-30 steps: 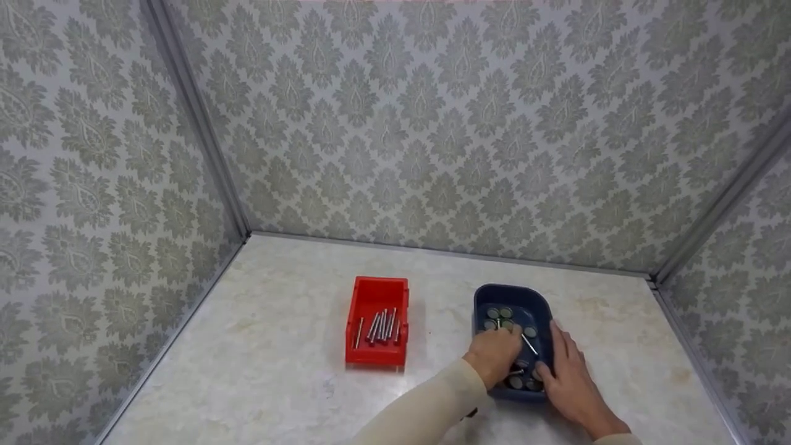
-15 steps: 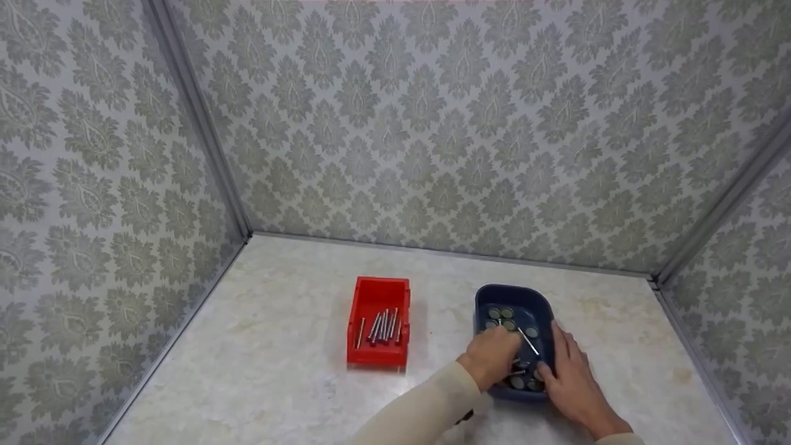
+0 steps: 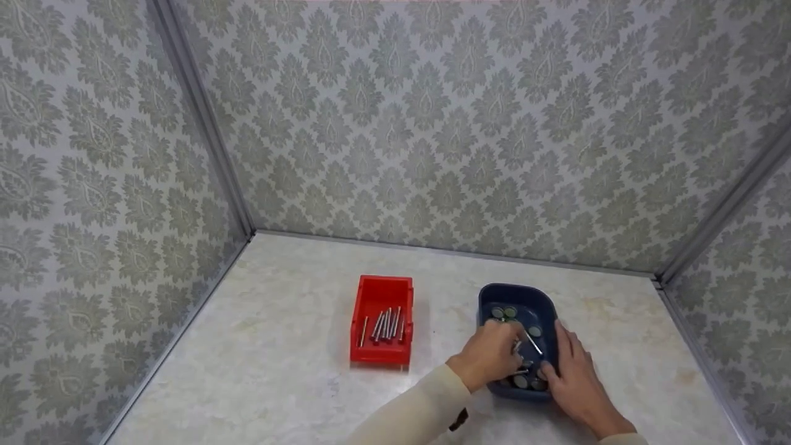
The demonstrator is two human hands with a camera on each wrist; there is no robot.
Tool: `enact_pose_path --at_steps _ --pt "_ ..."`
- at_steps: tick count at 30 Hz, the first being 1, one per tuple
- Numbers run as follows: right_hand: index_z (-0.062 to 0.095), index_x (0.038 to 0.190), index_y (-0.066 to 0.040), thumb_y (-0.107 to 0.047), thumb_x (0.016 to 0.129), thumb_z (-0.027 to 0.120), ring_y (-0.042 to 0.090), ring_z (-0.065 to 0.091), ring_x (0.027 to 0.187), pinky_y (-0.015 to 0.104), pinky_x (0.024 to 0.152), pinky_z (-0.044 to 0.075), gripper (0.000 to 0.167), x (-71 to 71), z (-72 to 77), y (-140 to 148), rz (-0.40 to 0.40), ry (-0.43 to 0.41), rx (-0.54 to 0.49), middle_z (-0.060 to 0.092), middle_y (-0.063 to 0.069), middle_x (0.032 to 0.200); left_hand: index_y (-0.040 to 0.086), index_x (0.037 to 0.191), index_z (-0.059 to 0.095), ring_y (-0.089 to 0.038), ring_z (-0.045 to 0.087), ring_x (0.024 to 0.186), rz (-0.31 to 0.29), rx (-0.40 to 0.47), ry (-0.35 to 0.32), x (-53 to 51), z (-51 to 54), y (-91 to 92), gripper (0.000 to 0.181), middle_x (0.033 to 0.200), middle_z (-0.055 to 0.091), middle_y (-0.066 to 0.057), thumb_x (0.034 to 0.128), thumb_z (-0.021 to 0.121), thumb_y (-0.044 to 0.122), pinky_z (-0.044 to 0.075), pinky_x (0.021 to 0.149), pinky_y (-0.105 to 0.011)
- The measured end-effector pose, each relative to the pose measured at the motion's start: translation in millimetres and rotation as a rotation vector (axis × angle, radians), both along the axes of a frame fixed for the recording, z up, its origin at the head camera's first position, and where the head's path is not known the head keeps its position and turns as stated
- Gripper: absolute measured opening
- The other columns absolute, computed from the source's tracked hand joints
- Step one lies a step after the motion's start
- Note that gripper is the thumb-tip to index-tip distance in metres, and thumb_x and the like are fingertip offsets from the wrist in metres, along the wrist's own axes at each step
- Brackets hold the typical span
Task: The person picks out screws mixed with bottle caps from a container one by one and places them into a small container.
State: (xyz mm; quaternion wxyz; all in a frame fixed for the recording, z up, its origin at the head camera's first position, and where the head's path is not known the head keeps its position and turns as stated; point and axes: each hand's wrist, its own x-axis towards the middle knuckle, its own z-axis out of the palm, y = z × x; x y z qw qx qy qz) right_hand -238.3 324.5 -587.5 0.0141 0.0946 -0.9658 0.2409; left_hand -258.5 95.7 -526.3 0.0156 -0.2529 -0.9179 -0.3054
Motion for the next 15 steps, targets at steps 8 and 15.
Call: enact_pose_path --at_steps 8,15 --pt "0.009 0.183 0.004 -0.025 0.119 0.062 0.067 0.032 0.167 0.088 0.133 0.026 0.088 1.7 -0.9 0 -0.001 0.008 -0.003 0.025 0.042 0.182 0.008 0.133 0.085 0.002 0.054 0.063 0.002 0.106 -0.006 5.4 5.0 -17.5 0.032 0.091 0.083 0.000 0.1014 0.081 0.004 0.046 0.058 -0.014" --pt "0.007 0.184 0.002 -0.026 0.118 0.061 0.068 0.029 0.168 0.087 0.134 0.023 0.089 0.4 2.0 0 -0.006 -0.015 -0.020 0.022 0.043 0.183 0.003 0.131 0.083 0.002 0.056 0.071 0.018 0.215 -0.034 3.5 10.7 -39.1 0.033 0.093 0.081 -0.004 0.0991 0.080 -0.002 0.048 0.062 -0.014"
